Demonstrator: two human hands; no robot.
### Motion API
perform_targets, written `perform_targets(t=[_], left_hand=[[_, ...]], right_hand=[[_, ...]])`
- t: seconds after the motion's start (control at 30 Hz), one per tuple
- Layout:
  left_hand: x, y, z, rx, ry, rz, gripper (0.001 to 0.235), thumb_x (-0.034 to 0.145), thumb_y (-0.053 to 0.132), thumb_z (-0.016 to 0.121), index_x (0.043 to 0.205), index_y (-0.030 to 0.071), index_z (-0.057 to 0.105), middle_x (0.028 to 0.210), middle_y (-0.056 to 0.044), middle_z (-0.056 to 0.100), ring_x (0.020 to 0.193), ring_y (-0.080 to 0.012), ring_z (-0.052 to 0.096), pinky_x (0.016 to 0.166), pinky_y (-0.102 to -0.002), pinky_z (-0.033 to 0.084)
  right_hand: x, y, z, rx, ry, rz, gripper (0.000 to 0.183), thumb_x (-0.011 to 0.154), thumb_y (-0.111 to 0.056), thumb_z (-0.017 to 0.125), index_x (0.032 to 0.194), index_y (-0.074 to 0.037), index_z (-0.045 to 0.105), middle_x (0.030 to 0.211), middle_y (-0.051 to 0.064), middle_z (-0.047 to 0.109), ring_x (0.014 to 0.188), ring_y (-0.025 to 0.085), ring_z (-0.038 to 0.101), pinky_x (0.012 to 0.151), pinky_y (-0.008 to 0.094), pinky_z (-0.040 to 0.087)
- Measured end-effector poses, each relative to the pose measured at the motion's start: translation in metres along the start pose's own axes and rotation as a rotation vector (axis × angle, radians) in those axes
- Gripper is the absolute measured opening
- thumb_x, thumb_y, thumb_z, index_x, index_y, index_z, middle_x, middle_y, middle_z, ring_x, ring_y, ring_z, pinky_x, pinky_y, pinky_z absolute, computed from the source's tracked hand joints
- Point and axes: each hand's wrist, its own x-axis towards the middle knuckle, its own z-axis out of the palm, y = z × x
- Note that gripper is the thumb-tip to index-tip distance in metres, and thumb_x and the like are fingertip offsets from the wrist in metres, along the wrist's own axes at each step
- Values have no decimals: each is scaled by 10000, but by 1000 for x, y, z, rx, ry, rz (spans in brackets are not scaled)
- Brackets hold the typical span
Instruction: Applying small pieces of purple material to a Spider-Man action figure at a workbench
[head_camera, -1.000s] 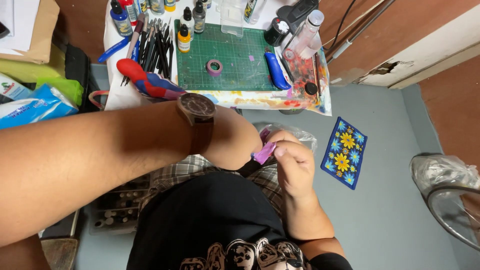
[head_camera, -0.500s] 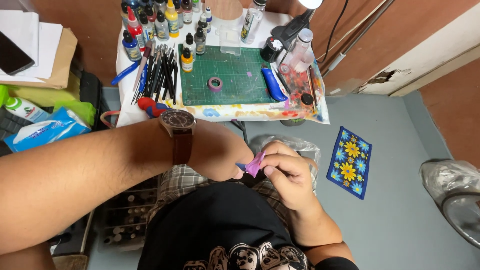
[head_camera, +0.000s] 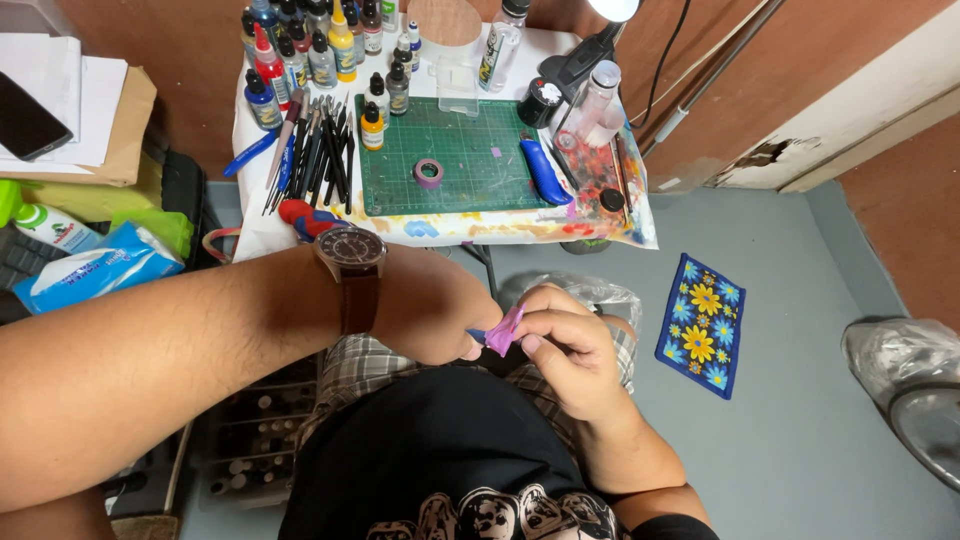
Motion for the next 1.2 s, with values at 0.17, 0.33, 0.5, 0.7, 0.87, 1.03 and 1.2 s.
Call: perform_targets(t=[0.17,0.33,0.5,0.7,0.87,1.03,1.2], left_hand=[[5,5,1,33,-15,-45,292,1035,324,504,868,107,605,712,-28,535,603,-176,475,637,-350,442],[9,8,7,92,-44,-104,305,1027,352,510,1012,82,651,780,-62,615,650,-211,533,692,-357,462],[5,-1,22,60,16,-72,333,1003,403,541,955,90,642,739,-50,588,622,-204,520,664,-346,456],[7,-8,27,76,56,-20,385,970,471,581,879,101,630,684,-34,554,585,-196,502,627,-330,449],[7,-5,14,153,64,10,431,946,522,611,822,109,621,643,-22,528,557,-189,488,599,-318,444],[-3,-1,7,172,125,127,531,915,579,648,734,83,593,581,-28,462,540,-207,517,564,-333,457],[-32,15,-1,58,205,240,566,922,492,686,616,61,482,500,-85,412,487,-227,504,549,-354,430]], right_hand=[[-6,8,-3,15,-2,23,136,909,-24,645,840,53,733,814,158,632,750,272,583,714,389,519],[-10,17,-3,79,-26,75,144,904,-25,645,824,57,733,813,160,634,739,253,581,700,385,512],[-17,25,8,152,-6,118,150,894,-37,640,821,71,714,825,168,609,760,245,569,706,379,507],[-22,32,11,187,25,106,150,879,-36,636,796,71,700,825,167,597,767,237,556,704,366,498],[-17,23,4,172,53,59,144,876,-42,654,835,76,724,828,182,621,765,262,584,715,384,511],[-6,10,-10,48,13,-92,190,894,-74,651,921,86,750,787,176,620,708,292,572,693,419,507],[-8,3,-20,-58,13,-187,344,939,-257,686,1059,63,725,939,192,628,880,328,601,823,475,507]])
